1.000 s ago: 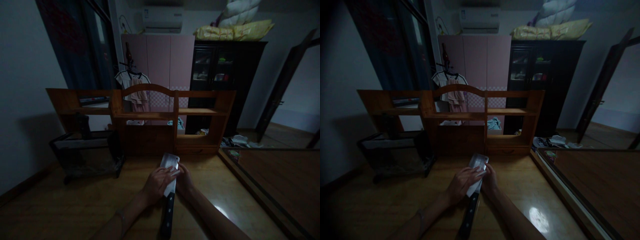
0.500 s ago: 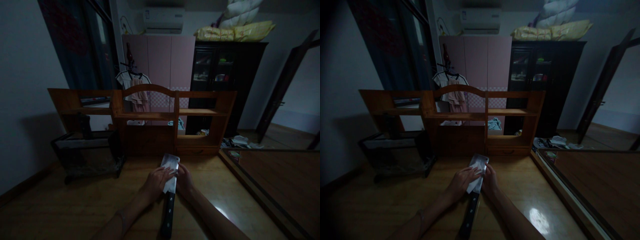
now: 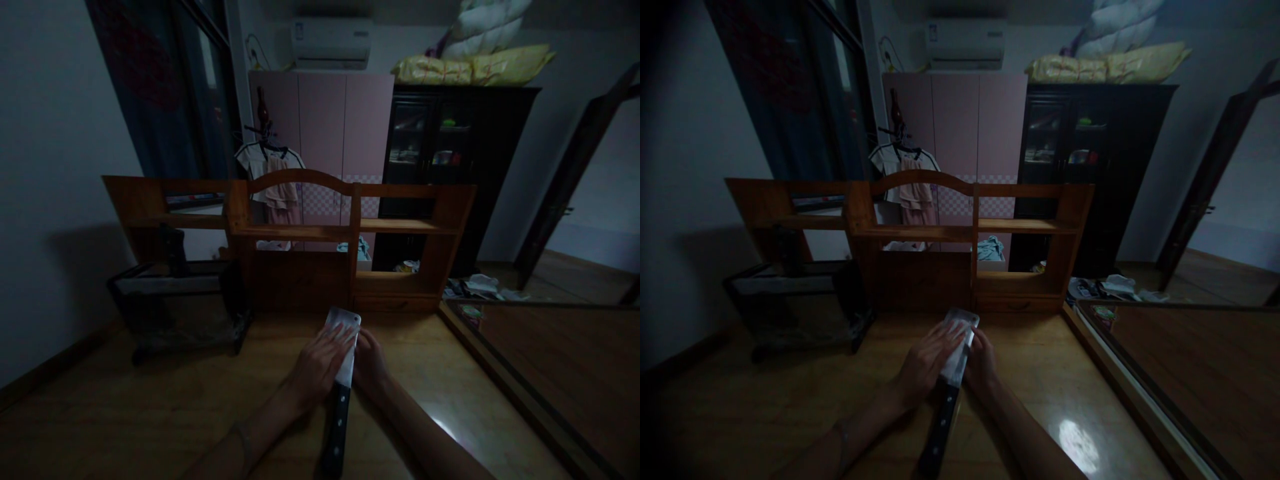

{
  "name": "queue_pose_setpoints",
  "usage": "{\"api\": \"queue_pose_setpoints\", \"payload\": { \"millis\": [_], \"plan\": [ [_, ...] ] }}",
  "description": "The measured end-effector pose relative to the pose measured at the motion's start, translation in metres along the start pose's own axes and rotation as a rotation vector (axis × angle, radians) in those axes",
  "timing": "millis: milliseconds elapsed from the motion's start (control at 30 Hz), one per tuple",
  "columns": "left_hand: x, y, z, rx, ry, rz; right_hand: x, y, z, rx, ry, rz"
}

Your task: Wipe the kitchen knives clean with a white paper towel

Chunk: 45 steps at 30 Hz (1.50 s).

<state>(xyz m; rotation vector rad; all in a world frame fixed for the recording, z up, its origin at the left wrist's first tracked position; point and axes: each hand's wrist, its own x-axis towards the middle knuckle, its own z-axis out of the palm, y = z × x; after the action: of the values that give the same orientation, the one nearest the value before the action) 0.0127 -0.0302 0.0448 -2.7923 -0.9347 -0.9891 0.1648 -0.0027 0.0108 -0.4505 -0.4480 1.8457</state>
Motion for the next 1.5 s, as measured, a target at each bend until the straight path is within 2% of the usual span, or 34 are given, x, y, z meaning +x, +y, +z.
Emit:
{"api": "queue_pose_setpoints", "payload": {
  "millis": [100,200,600,733,833,933,1067,1200,1333,1400,1500],
  "plan": [
    [0.001,0.006,0.002,0.024,-0.103,0.045,0.002,0.0,-0.003,0.038,0.019,0.01],
    [0.0,0.002,0.005,0.039,-0.125,0.008,0.001,-0.001,-0.001,0.027,0.028,0.018],
    [-0.005,-0.017,0.015,0.097,0.063,-0.302,-0.007,-0.003,0.008,-0.089,0.03,0.004],
    [-0.001,-0.006,0.005,0.047,0.084,-0.212,-0.006,-0.002,0.008,-0.07,0.022,-0.002],
    [0.002,0.005,-0.002,0.01,0.03,-0.077,-0.003,-0.001,0.004,-0.01,0.029,-0.038],
    [0.002,0.009,-0.002,-0.004,-0.049,-0.006,-0.002,-0.001,0.001,0.006,0.025,-0.038],
    [-0.001,-0.002,0.007,0.007,-0.065,-0.064,-0.003,-0.001,0.002,-0.029,0.011,-0.013],
    [-0.005,-0.016,0.013,-0.021,0.031,-0.227,-0.004,-0.001,0.005,-0.063,0.026,0.032],
    [-0.006,-0.018,0.011,-0.108,0.129,-0.378,-0.005,-0.002,0.006,-0.085,0.024,0.039],
    [-0.004,-0.015,0.008,-0.128,0.134,-0.366,-0.005,-0.002,0.005,-0.087,0.003,0.038],
    [-0.001,-0.008,0.005,-0.11,0.08,-0.216,-0.004,-0.001,0.003,-0.064,0.012,0.016]
  ]
}}
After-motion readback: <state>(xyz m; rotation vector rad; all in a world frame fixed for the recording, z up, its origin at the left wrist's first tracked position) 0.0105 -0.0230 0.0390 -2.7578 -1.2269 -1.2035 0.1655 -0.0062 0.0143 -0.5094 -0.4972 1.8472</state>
